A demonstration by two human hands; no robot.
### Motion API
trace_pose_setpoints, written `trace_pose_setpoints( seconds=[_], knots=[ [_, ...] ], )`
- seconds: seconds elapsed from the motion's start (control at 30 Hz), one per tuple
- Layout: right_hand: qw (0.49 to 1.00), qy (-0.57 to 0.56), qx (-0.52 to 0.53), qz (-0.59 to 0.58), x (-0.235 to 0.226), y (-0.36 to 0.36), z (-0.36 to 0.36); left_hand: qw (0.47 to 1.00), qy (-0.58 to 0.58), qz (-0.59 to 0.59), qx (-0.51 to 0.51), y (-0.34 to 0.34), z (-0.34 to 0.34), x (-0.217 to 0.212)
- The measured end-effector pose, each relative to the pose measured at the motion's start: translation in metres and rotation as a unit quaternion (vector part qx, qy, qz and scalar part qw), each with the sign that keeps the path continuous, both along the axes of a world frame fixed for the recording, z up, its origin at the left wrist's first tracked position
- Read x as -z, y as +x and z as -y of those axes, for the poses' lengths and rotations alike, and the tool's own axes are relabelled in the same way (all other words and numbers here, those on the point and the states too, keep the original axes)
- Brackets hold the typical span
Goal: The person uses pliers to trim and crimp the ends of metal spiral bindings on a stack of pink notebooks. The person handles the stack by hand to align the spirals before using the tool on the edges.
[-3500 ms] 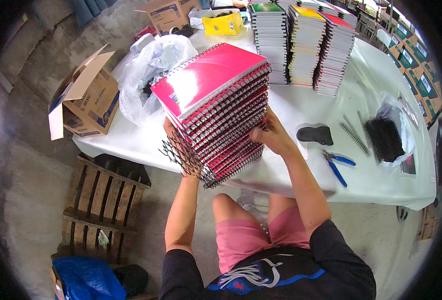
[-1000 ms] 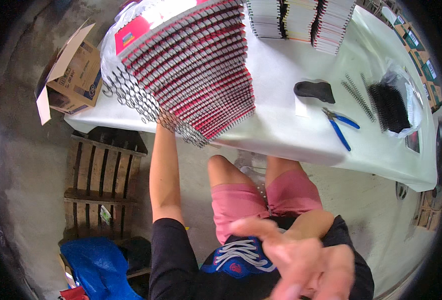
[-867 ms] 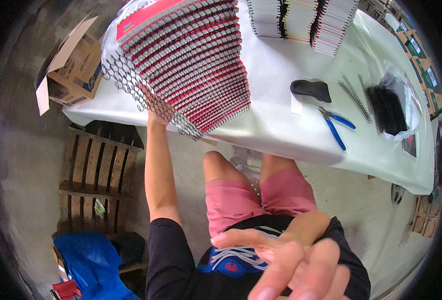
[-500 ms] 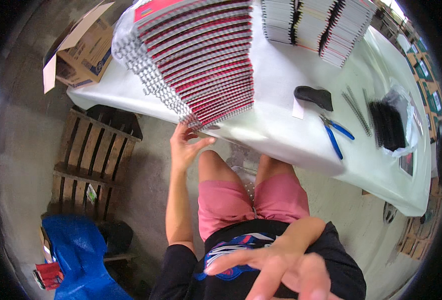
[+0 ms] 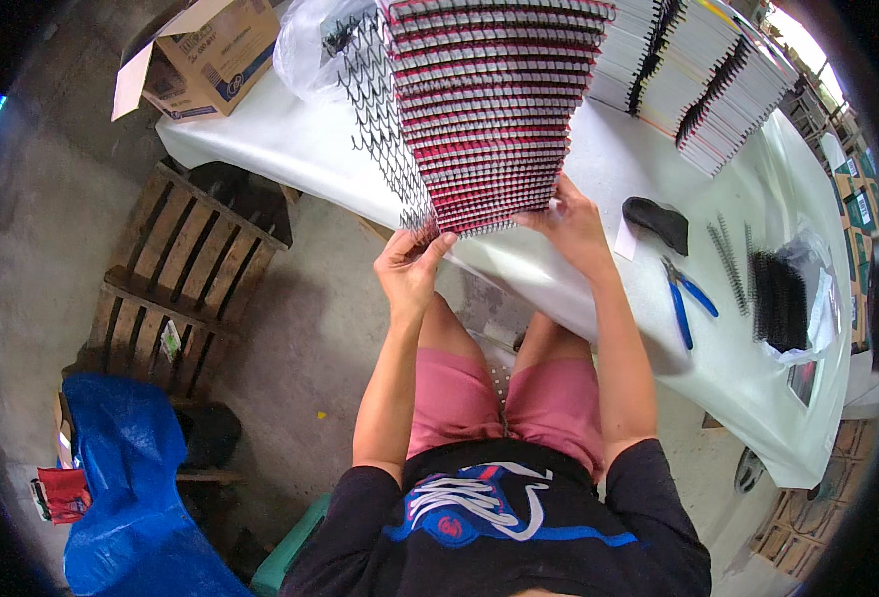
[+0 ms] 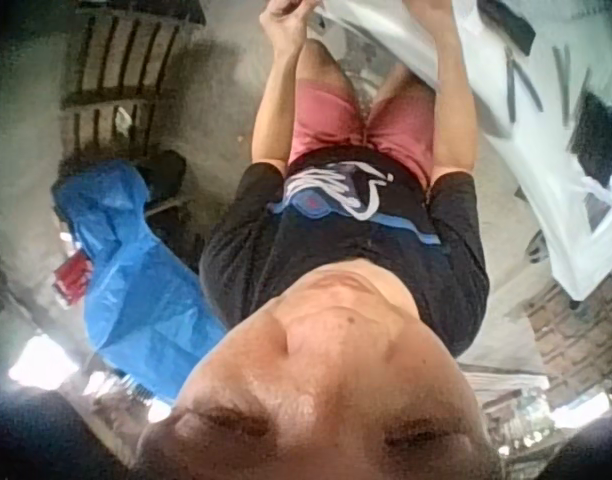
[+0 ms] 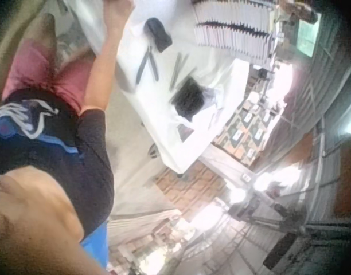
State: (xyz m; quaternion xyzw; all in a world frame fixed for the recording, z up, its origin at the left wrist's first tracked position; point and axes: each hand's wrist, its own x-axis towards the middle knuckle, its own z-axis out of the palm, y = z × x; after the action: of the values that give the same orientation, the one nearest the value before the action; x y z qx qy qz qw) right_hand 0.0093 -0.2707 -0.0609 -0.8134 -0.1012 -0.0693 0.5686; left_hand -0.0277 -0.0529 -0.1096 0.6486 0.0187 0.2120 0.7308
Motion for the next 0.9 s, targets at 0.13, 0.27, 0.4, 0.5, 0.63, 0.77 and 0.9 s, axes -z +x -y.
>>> trace_pose_setpoints(
  seconds=[0.13,0.27,0.4,0.5,0.63,0.77,0.9],
  knots=[
    [1.000,0.024,-0.009,-0.002,0.000,0.004,-0.006,0.999,-0.044,-0.026,0.016,0.002,-0.003,-0.001],
    [1.000,0.030,-0.006,0.000,0.000,0.003,-0.002,0.995,-0.070,-0.050,0.049,0.002,-0.002,-0.005],
    [0.992,-0.109,0.057,0.026,-0.017,-0.023,0.009,0.994,-0.058,-0.044,0.087,0.002,-0.011,-0.005],
    [0.936,-0.288,0.155,0.134,-0.031,-0.069,0.058,0.996,-0.035,-0.052,0.063,-0.003,-0.021,-0.002],
    [0.851,-0.428,0.304,-0.015,-0.033,-0.129,0.130,0.998,0.067,-0.002,0.015,-0.003,-0.008,0.000],
    [0.801,-0.507,0.312,-0.065,0.010,-0.147,0.156,0.997,0.057,0.043,-0.015,-0.005,0.002,-0.004],
    [0.824,-0.484,0.293,-0.014,0.024,-0.144,0.154,0.997,0.062,0.042,-0.012,-0.001,0.001,0.003]
  ],
)
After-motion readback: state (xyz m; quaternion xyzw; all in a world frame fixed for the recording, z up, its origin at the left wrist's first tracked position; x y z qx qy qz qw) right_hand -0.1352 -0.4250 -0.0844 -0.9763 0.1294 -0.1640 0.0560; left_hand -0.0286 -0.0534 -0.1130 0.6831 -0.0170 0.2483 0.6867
